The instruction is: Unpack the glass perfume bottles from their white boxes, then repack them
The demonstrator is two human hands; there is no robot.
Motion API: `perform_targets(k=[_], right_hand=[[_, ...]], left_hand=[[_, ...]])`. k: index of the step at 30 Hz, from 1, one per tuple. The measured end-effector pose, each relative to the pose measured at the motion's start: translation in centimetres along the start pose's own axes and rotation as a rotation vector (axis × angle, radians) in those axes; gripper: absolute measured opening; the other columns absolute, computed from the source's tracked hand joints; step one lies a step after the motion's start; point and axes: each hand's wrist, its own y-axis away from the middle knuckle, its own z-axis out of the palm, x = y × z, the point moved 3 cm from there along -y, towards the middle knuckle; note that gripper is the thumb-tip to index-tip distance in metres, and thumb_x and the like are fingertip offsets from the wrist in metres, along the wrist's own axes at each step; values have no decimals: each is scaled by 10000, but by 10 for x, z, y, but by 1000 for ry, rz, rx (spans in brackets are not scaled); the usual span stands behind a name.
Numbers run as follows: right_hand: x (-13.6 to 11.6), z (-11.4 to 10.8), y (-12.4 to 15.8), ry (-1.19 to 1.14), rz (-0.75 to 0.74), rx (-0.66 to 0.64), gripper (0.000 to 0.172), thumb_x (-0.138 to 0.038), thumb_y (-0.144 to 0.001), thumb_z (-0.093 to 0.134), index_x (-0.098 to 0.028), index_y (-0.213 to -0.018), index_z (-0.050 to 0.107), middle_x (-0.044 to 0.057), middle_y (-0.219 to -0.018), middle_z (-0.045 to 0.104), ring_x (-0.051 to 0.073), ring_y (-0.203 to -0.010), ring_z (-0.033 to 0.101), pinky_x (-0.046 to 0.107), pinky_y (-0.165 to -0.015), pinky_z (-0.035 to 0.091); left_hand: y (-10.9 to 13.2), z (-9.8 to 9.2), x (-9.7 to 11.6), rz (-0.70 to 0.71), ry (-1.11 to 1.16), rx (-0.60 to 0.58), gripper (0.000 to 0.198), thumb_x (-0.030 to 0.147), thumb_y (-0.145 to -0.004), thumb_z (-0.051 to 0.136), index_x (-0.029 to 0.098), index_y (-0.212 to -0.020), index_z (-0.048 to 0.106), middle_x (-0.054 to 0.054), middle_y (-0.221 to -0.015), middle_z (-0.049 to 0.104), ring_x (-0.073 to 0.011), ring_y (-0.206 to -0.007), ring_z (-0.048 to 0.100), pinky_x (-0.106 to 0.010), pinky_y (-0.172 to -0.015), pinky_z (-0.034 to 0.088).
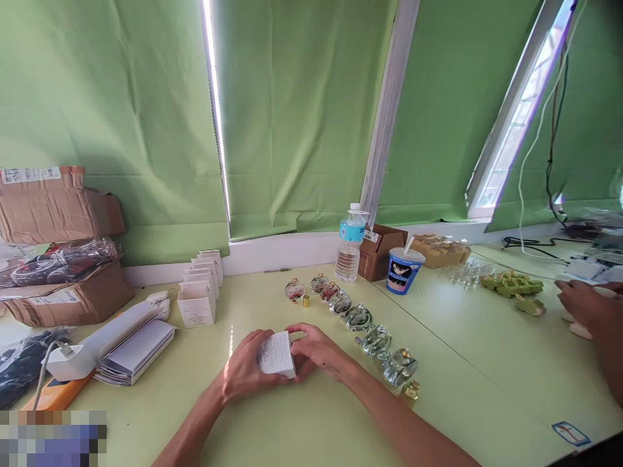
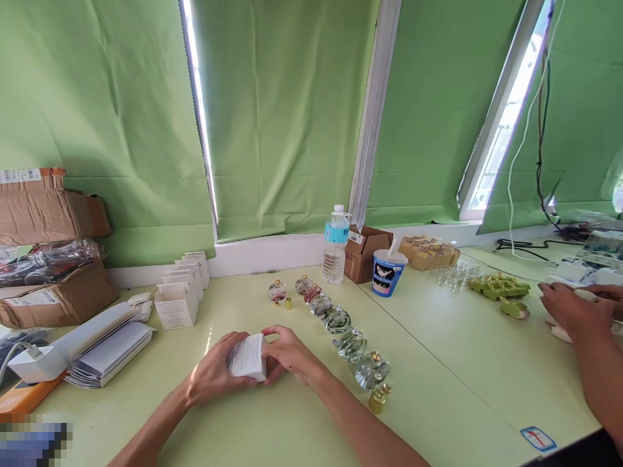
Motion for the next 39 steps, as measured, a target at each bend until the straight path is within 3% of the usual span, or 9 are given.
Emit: perform_targets(k=[6, 8, 11, 17, 21, 23, 30, 35, 39], right_hand=[[4, -14, -12, 157, -59, 133, 464, -246, -739, 582, -192, -1191, 490, 51, -903, 653, 195, -699, 653, 339, -600, 551], [0, -18, -12, 414, -174, 262, 428, -271, -748, 612, -191, -1161, 533, 65, -948, 642, 206, -760, 636, 356, -676, 531], [-12, -14, -5, 732, -444, 452, 170, -263, -774, 621, -199, -928, 650, 68, -955, 625, 230, -937, 581, 369, -844, 469], [-26, 6, 11, 870, -712, 430, 105, -142, -750, 630, -207, -822, 673, 73, -1013, 618, 228, -982, 524, 344, -882, 422], [-29, 12, 15, 827, -674, 254, 56, -147, -777, 591, -193, -769, 624, 36, -815, 639, 190, -838, 539, 303, -798, 427], [-32, 10, 17, 755, -628, 232, 140, -198, -810, 566, -188, -673, 597, 27, -761, 623, 177, -801, 538, 288, -768, 419], [-31, -4, 13, 523, -323, 4, 246, -243, -777, 549, -165, -561, 638, -17, -539, 537, 117, -569, 463, 226, -555, 346], [-25, -11, 8, 355, -221, -16, 288, -319, -827, 505, -153, -629, 633, 15, -603, 642, 109, -542, 501, 210, -514, 350], [-20, -1, 8, 636, -329, 106, 197, -316, -779, 592, -165, -657, 624, -6, -585, 618, 106, -510, 463, 212, -484, 306]], left_hand=[[0, 1, -8, -122, 172, 2, 695, 436, -620, 757, 202, -1226, 512, -61, -1113, 646, -240, -969, 619, -345, -809, 524], [0, 0, -9, -118, 144, 18, 689, 416, -609, 768, 202, -1215, 521, -67, -1154, 632, -249, -1011, 607, -358, -858, 510], [0, 0, -9, -112, 129, 37, 680, 412, -616, 763, 205, -1217, 522, -69, -1156, 632, -255, -1003, 611, -365, -850, 513], [-1, 0, -7, -88, 132, 38, 648, 376, -606, 772, 210, -1190, 546, -66, -1115, 645, -258, -967, 616, -360, -816, 520], [-1, 0, -7, -94, 152, 35, 633, 367, -613, 763, 216, -1185, 537, -48, -1086, 650, -236, -944, 616, -346, -795, 525], [-1, -1, -7, -88, 175, 29, 633, 370, -617, 763, 221, -1188, 535, -44, -1087, 650, -230, -942, 616, -339, -794, 525], [-1, -1, -15, -116, 206, 29, 683, 406, -604, 779, 208, -1206, 526, -52, -1090, 650, -229, -952, 616, -336, -793, 520], [-1, 0, -16, -136, 189, 45, 666, 452, -619, 755, 209, -1200, 536, -53, -1051, 667, -239, -923, 628, -345, -765, 523], [-2, 1, -16, -129, 190, 29, 673, 446, -625, 747, 214, -1216, 522, -46, -1066, 665, -228, -929, 632, -332, -777, 527]])
